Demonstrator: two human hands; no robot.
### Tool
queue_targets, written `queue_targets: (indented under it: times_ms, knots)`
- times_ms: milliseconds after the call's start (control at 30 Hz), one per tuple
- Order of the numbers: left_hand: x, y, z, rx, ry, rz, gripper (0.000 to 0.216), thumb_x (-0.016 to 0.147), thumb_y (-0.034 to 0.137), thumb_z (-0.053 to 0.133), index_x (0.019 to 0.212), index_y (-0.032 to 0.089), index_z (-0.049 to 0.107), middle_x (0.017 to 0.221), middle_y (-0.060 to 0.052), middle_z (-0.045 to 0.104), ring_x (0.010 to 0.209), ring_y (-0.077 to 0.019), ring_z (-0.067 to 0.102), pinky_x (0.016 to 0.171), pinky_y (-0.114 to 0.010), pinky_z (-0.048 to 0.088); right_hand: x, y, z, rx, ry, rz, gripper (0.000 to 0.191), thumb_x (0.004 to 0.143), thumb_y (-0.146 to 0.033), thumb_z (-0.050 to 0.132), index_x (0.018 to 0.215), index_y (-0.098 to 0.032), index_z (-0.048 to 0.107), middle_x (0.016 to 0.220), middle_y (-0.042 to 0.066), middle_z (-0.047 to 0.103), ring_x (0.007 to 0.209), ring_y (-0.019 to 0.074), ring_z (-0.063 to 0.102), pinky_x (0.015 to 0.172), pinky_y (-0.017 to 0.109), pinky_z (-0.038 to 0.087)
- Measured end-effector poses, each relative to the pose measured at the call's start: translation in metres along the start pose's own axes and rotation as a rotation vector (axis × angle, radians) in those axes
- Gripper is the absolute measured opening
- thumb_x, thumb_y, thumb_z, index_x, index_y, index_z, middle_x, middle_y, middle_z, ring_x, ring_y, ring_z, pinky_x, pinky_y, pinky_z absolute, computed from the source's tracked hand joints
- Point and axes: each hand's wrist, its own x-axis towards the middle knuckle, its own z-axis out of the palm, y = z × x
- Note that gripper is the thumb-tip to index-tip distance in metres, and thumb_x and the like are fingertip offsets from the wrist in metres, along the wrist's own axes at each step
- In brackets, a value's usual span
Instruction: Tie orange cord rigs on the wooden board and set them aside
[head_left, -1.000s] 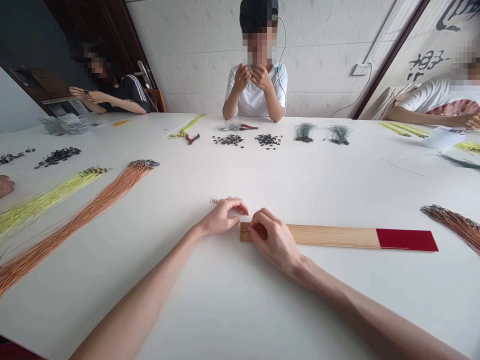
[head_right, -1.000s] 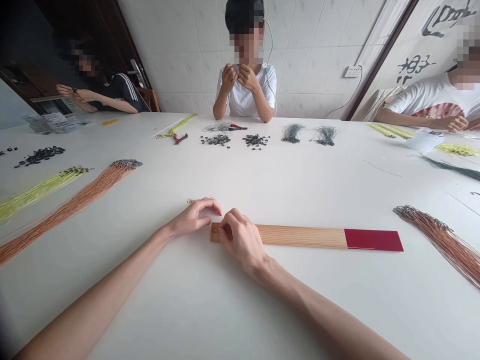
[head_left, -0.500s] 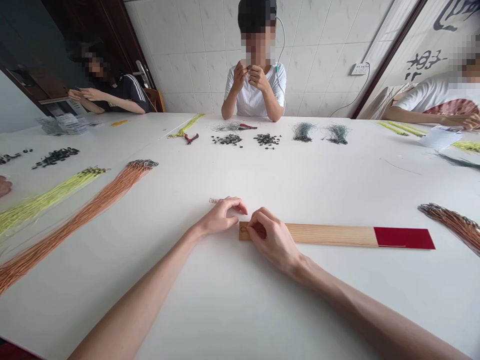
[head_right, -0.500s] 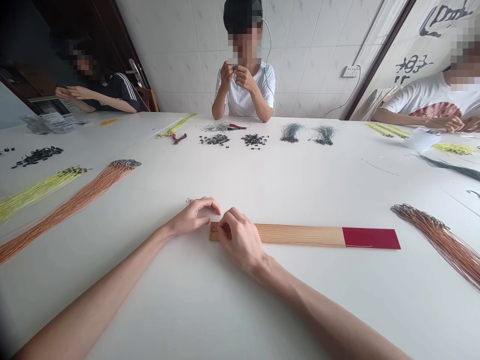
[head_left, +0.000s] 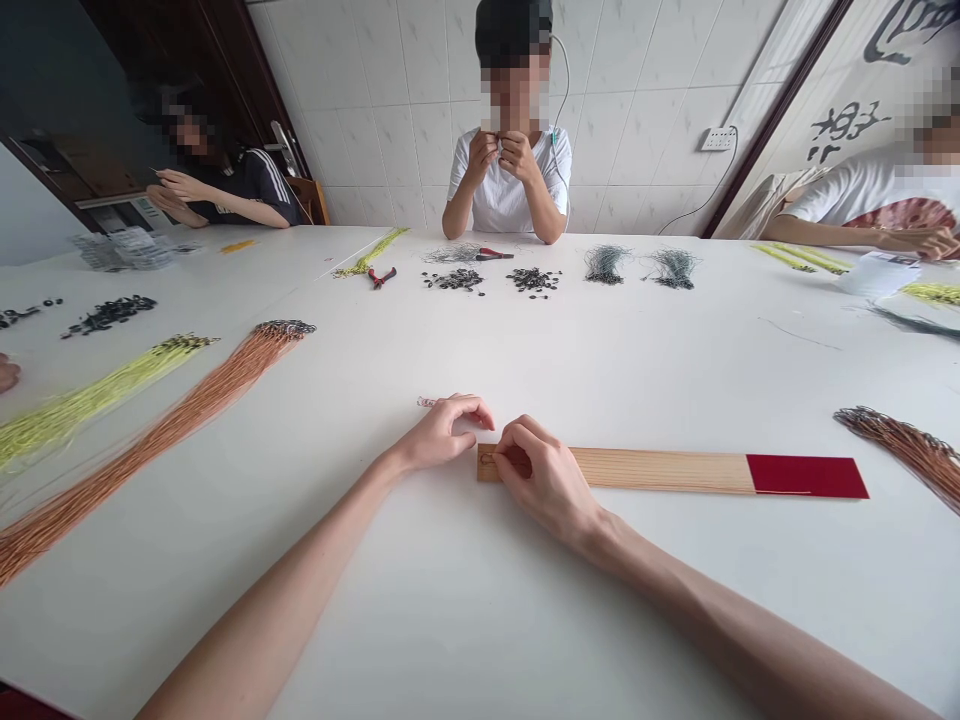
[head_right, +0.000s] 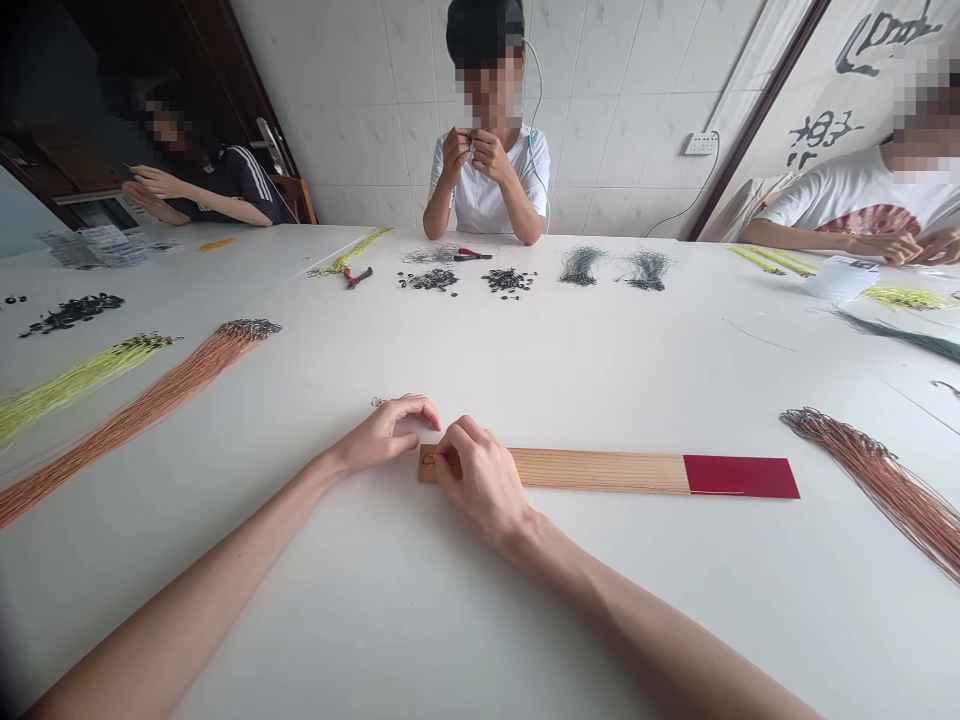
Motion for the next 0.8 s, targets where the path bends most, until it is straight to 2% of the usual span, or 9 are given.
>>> queue_targets:
  times_ms: [500,800]
  knots:
    - [-0.0006,0.0015,-0.0002,0.002,0.0,0.004,0.032,0.062,0.005,0.038,0.083,0.021,0.056,0.095,-0.001,0.057,0.101,-0.0191,0.053,0.093,-0.035,0.039,-0.0002,-0.0013,-0.0009,-0.006,-0.009,0.007,0.013,0.077,-0.013,0.039,0.065,-0.019,0.042,0.075,-0.001,0.049,0.052,0.0066,0.037,0.048,0.021,0.028]
    - [-0.0002,-0.0014,0.0003,-0.023,0.003,0.023,0.033,0.062,0.003,0.037,0.082,0.021,0.056,0.094,-0.001,0.056,0.099,-0.0176,0.052,0.091,-0.032,0.039,0.0015,0.0,-0.001,0.014,-0.024,0.026,0.013,0.077,-0.013,0.041,0.065,-0.019,0.044,0.077,0.0,0.05,0.054,0.0074,0.039,0.05,0.021,0.031]
